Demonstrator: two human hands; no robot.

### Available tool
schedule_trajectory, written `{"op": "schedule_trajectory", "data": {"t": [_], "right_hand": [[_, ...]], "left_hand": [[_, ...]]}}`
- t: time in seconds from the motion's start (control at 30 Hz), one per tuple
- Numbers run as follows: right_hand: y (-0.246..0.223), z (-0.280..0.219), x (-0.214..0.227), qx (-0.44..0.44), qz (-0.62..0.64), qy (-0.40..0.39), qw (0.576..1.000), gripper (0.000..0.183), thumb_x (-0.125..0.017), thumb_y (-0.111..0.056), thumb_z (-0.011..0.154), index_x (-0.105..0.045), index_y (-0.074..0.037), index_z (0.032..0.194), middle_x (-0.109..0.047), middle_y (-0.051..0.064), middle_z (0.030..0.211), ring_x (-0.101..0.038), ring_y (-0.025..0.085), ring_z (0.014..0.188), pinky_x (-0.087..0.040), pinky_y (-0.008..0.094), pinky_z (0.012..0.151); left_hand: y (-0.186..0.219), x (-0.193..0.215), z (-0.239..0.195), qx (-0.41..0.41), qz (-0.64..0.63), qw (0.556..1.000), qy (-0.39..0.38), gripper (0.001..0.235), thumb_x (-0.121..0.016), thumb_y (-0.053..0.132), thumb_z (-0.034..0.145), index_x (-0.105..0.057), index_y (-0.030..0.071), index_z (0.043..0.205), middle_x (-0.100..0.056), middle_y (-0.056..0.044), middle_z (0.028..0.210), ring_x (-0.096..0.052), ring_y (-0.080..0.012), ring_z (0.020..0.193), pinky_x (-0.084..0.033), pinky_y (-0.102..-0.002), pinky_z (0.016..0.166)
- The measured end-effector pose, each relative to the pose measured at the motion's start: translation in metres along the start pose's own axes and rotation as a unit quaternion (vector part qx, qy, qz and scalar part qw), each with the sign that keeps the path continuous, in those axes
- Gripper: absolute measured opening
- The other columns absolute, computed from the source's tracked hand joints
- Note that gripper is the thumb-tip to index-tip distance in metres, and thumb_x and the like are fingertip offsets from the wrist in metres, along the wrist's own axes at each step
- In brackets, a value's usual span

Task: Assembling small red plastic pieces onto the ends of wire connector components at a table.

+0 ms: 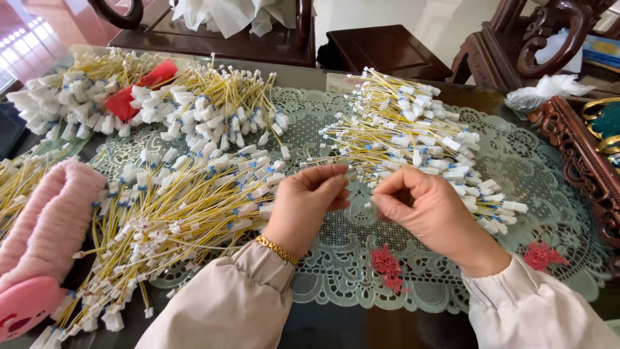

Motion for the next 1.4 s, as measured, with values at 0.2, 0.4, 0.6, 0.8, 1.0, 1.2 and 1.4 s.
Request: {"op": "schedule_trajectory", "data": {"t": [0.2, 0.4, 0.6, 0.8, 1.0, 1.2, 1.4], "right_hand": [[0.021, -0.001, 0.004, -0.034, 0.130, 0.025, 0.991, 0.013, -0.069, -0.001, 0.084, -0.069, 0.005, 0.095, -0.072, 0.015, 0.074, -0.068, 0.018, 0.069, -0.060, 0.035, 0.070], [0.013, -0.002, 0.007, -0.020, 0.092, 0.030, 0.995, 0.009, -0.063, -0.002, 0.089, -0.070, 0.004, 0.090, -0.072, 0.016, 0.070, -0.068, 0.019, 0.065, -0.061, 0.036, 0.069], [-0.015, -0.003, 0.013, 0.086, -0.004, 0.046, 0.995, 0.007, -0.062, 0.000, 0.089, -0.069, -0.001, 0.088, -0.069, 0.011, 0.071, -0.062, 0.016, 0.066, -0.057, 0.033, 0.070], [-0.061, -0.009, 0.008, 0.152, -0.086, 0.043, 0.984, 0.007, -0.066, 0.001, 0.085, -0.070, -0.004, 0.083, -0.071, 0.010, 0.073, -0.065, 0.016, 0.065, -0.057, 0.032, 0.070], [-0.062, -0.010, 0.011, 0.187, -0.168, 0.056, 0.966, 0.015, -0.069, 0.000, 0.082, -0.073, -0.013, 0.088, -0.073, 0.004, 0.083, -0.065, 0.017, 0.076, -0.049, 0.034, 0.080], [-0.062, -0.011, 0.008, 0.215, -0.237, 0.070, 0.945, 0.016, -0.072, -0.003, 0.081, -0.073, -0.016, 0.090, -0.074, -0.001, 0.088, -0.065, 0.016, 0.081, -0.047, 0.033, 0.082], [-0.059, -0.013, 0.010, 0.236, -0.214, 0.082, 0.944, 0.018, -0.074, -0.002, 0.080, -0.072, -0.013, 0.094, -0.073, 0.001, 0.083, -0.068, 0.019, 0.076, -0.049, 0.033, 0.079]], "left_hand": [[-0.011, -0.010, -0.003, 0.024, -0.036, 0.999, -0.023, 0.023, -0.059, -0.003, 0.090, -0.065, -0.011, 0.111, -0.068, -0.023, 0.092, -0.070, -0.0216, 0.078, -0.064, -0.035, 0.071], [-0.013, -0.017, -0.008, 0.037, -0.055, 0.997, -0.035, 0.023, -0.059, -0.004, 0.091, -0.065, -0.012, 0.111, -0.069, -0.025, 0.092, -0.071, -0.0234, 0.077, -0.065, -0.035, 0.072], [-0.022, -0.022, -0.007, 0.035, -0.081, 0.995, -0.055, 0.020, -0.060, -0.002, 0.091, -0.065, -0.013, 0.107, -0.068, -0.023, 0.088, -0.072, -0.0243, 0.076, -0.065, -0.037, 0.072], [-0.029, -0.025, -0.009, 0.055, -0.107, 0.990, -0.069, 0.019, -0.063, -0.002, 0.089, -0.066, -0.013, 0.104, -0.067, -0.022, 0.087, -0.071, -0.0267, 0.076, -0.065, -0.040, 0.072], [-0.023, -0.025, -0.013, 0.063, -0.126, 0.987, -0.077, 0.022, -0.069, -0.001, 0.086, -0.065, -0.009, 0.106, -0.068, -0.017, 0.083, -0.071, -0.0234, 0.071, -0.065, -0.037, 0.067], [-0.021, -0.026, -0.013, 0.050, -0.104, 0.989, -0.091, 0.032, -0.071, 0.001, 0.084, -0.060, -0.004, 0.113, -0.070, -0.015, 0.084, -0.071, -0.0204, 0.071, -0.064, -0.034, 0.067], [-0.024, -0.023, -0.010, 0.053, -0.056, 0.994, -0.072, 0.019, -0.071, 0.001, 0.085, -0.066, -0.008, 0.101, -0.070, -0.017, 0.082, -0.071, -0.0211, 0.071, -0.065, -0.035, 0.067]]}}
Point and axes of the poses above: each hand's wrist, its own z-axis towards the middle knuckle, its own x-axis out of the back of the hand, y = z × x, the point moved 9 cm from there along z, towards the middle knuckle
